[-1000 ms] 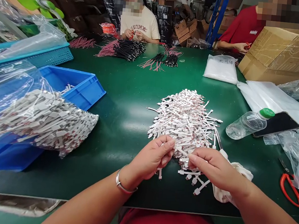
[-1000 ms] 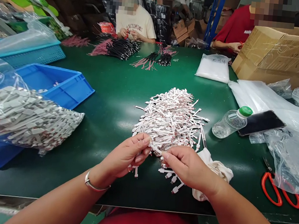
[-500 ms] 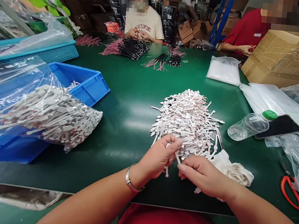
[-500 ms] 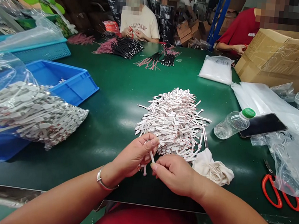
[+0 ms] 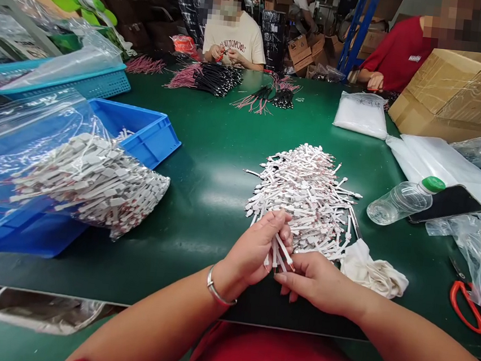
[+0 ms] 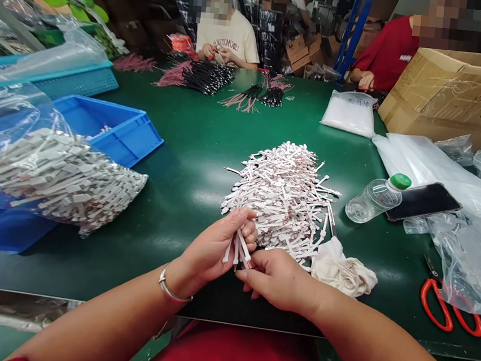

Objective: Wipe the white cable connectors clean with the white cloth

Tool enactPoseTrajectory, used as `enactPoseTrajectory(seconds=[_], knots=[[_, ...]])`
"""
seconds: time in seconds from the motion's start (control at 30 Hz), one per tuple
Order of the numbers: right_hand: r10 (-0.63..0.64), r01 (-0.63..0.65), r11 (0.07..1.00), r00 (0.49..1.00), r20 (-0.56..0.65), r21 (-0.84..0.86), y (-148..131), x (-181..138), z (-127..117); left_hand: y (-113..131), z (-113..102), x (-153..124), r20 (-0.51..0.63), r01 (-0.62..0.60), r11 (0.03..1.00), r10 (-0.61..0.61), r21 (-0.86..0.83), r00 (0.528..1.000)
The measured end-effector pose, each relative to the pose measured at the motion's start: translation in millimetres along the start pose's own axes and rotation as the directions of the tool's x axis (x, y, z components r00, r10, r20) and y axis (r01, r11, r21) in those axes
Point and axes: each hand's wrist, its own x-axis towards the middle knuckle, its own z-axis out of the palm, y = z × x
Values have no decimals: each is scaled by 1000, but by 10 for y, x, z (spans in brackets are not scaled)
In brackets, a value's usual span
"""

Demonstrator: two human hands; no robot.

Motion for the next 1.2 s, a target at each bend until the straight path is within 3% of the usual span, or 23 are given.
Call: enactPoseTrajectory(seconds=[0.2,0.3,0.43,0.57,0.7,0.77,0.8,0.83,0.9,0.93,0.97,1.0,1.03,1.13,1.2], knots=[[122,-119,991,991,50,-57,-71,-166,-215,177,-58,14,-119,-87,991,74,-101,990],[40,-41,999,997,-60,-12,-101,-215,-315,200,-45,5,-149,-104,992,93,-69,984],[-51,57,998,988,-143,39,-74,-162,-271,72,29,-41,-39,-88,996,86,-28,995],[-115,111,993,989,-92,-47,11,-77,-92,-111,84,-77,63,-78,996,76,36,995],[-173,172,978,985,5,-122,44,-91,-2,-9,26,-140,3,-199,935,207,292,978],[-186,185,972,983,5,-142,42,-126,-8,253,-40,-253,10,-303,754,366,582,930],[-191,187,970,982,-9,-156,40,-143,-17,441,-76,-334,51,-356,558,488,750,871],[-193,187,967,981,-22,-172,40,-158,-26,664,-113,-425,115,-368,301,617,880,779],[-199,189,961,979,-33,-203,42,-176,-41,1188,-185,-622,245,-198,-158,778,967,578],[-204,193,957,978,-31,-217,45,-180,-45,1472,-222,-716,277,-26,-306,819,952,502],[-211,199,952,977,-28,-231,48,-181,-46,1758,-264,-800,283,165,-398,836,902,469],[-217,205,948,976,-24,-245,50,-180,-45,2034,-313,-871,240,350,-423,854,835,461],[-226,213,942,974,-22,-259,52,-180,-43,2291,-372,-926,173,510,-393,889,765,424],[-241,221,926,970,-28,-306,51,-187,-44,2864,-612,-994,-60,720,-331,886,610,459],[-256,228,913,966,-40,-338,44,-201,-50,3052,-784,-967,-140,720,-359,836,594,531]])
